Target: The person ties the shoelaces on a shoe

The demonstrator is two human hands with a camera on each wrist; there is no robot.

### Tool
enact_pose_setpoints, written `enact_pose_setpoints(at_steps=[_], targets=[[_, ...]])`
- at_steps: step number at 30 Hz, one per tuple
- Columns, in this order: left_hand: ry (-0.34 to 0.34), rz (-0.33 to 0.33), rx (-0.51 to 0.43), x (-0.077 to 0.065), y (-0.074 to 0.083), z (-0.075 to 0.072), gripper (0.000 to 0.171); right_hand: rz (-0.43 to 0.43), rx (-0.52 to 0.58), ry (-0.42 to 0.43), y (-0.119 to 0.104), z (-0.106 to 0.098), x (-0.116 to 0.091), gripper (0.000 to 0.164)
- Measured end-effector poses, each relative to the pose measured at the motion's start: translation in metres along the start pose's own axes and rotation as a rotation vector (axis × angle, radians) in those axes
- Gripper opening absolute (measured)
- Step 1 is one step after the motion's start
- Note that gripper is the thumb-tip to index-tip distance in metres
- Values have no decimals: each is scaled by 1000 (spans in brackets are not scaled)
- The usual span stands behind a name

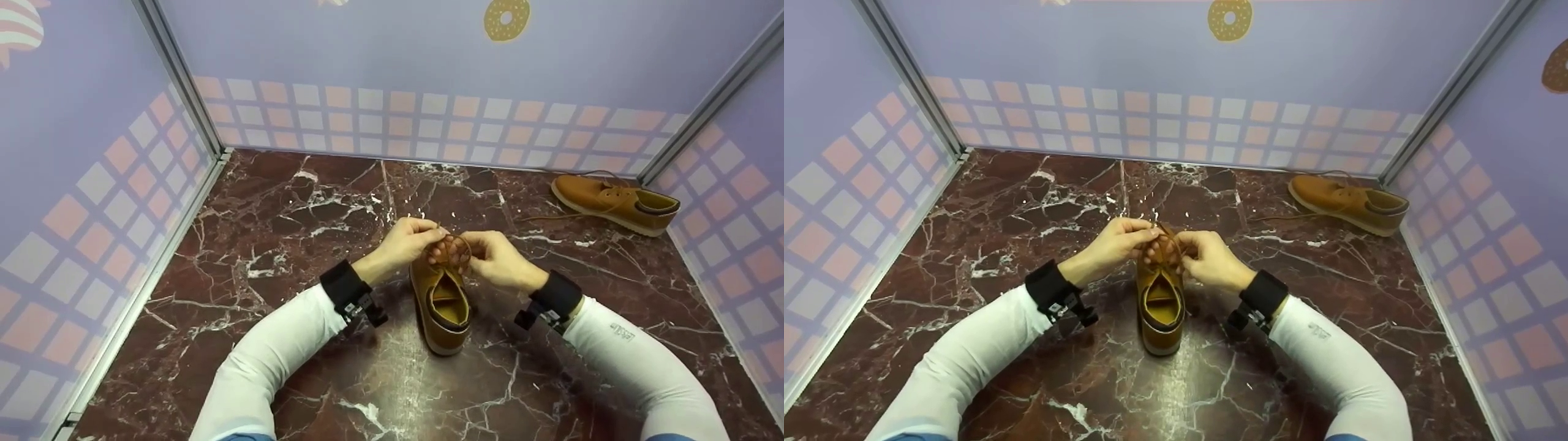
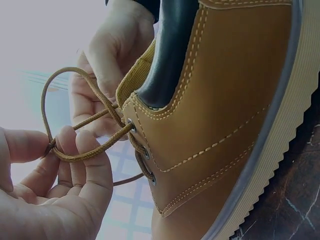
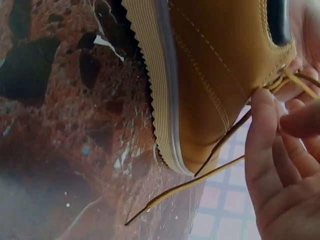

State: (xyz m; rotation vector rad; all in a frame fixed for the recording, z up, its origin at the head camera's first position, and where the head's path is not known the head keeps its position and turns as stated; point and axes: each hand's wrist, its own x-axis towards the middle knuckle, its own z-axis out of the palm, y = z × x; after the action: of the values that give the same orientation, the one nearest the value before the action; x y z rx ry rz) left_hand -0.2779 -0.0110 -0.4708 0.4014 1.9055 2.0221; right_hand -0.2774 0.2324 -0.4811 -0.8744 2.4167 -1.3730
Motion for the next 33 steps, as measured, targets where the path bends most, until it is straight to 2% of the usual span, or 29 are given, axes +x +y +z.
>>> enact_pose_setpoints(at_steps=[6, 9, 11, 13, 16, 18, 22, 25, 29, 33], targets=[[-11, 3, -16, -1, -1, -1, 25, -105, -62, -114, 6, 1, 2, 31], [-11, 7, -2, -1, -1, -1, 25, -164, -81, -120, 7, 3, 4, 27], [-11, 9, -1, -2, -1, -1, 25, -182, -86, -88, 8, 4, 5, 23], [-13, 12, -6, -2, -1, -1, 25, -169, -83, -52, 9, 4, 4, 17], [-12, 6, -31, -4, -2, -1, 26, -101, -73, -3, 9, 4, 2, 6], [-6, 0, -35, -5, -4, -1, 25, -42, -43, 30, 9, 4, 2, 11], [14, -19, -43, -9, -7, -2, 23, 18, 130, 105, 8, 4, 2, 23], [28, -25, -53, -10, -8, -2, 22, 36, 343, 152, 6, 4, 4, 25], [51, -30, -63, -10, -8, 0, 20, 103, 617, 229, 4, 7, 5, 31], [92, -26, -84, -10, -8, 2, 16, 172, 779, 339, 0, 12, 10, 36]])
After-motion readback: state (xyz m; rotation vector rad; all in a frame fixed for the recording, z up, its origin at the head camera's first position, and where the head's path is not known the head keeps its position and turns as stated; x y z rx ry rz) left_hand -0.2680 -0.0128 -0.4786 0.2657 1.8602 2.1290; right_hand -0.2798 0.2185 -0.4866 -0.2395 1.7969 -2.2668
